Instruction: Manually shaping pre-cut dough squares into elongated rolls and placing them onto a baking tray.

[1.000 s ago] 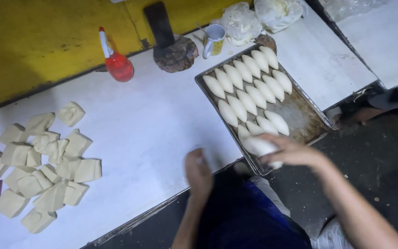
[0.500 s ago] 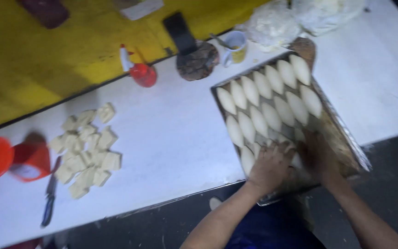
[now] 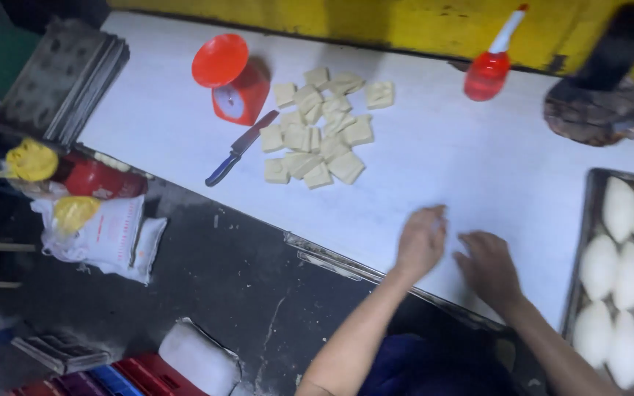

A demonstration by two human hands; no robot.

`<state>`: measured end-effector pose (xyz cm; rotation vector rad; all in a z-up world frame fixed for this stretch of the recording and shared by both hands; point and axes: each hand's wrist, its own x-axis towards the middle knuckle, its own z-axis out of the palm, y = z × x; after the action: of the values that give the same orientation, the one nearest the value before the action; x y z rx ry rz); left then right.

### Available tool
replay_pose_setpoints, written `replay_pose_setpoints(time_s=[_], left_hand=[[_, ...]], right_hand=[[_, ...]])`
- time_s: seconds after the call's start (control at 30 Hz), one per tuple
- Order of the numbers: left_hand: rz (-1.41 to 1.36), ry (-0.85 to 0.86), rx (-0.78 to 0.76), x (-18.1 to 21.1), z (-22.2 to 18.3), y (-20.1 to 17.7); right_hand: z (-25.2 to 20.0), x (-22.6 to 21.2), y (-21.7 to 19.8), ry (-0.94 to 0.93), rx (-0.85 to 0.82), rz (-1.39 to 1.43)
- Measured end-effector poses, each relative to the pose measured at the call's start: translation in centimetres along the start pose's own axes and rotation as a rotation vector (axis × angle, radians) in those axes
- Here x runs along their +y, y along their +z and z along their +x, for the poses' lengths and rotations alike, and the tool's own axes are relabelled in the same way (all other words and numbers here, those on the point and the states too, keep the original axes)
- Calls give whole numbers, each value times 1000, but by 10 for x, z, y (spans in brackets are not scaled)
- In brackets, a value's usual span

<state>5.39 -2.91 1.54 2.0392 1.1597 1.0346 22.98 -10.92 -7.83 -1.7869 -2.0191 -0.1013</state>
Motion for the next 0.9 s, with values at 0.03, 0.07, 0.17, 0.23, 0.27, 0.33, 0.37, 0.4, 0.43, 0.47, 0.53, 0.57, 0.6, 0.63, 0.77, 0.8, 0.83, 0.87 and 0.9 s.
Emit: replay_pose_setpoints(time_s=[0.03,0.07,0.17,0.23,0.27,0.33,0.37,0.4,0.43,0.47,0.53,0.57,0.6,0.63,0.77,0.8,0.83,0.87,0.9], left_hand=[[-8,-11,11,-24,19,-27],[36,-57,81,-49,35,-53],[164,-127,209,-134,94,-119],[249,-146,259,-166,142,-162],[354,-232,278,-168,167,-183],[449,-322,288,-177,213,-209],[541,-389,189,-183,233,-214],[632,-453,90,-189,253,-218],[622,-455,84,-197,263,-214],[661,-515,-9,-204,275,-212],[697,-570,-110,-227,294,-205],[720,-564,-106,-243,301,-200],[743,-562,-104,-259,303,-195],[741,-562,-114,-274,310,-198],[300,-695,137,-360,324,-215],[73,-755,341,-386,329,-215],[74,-748,337,-345,326,-224],[-378,-838,604,-304,318,-233],[-845,-896,859,-261,308,-242]], right_hand=[[29,-21,5,-12,-11,-6],[53,-43,12,52,-80,-59],[123,-113,-12,197,-430,-258],[147,-138,-24,287,-711,-399],[148,-136,-24,324,-685,-293],[149,-134,-22,368,-664,-196],[149,-134,-20,364,-662,-202],[149,-133,-20,359,-658,-207],[149,-131,-19,364,-664,-216],[151,-131,-16,380,-700,-230],[155,-130,-15,404,-738,-246],[158,-131,-16,414,-737,-241],[158,-132,-18,422,-741,-236],[158,-132,-17,429,-748,-237],[158,-131,-14,439,-785,-234],[157,-131,-15,449,-783,-225],[161,-129,-16,455,-778,-222],[161,-128,-17,443,-796,-232],[161,-129,-20,431,-814,-243]])
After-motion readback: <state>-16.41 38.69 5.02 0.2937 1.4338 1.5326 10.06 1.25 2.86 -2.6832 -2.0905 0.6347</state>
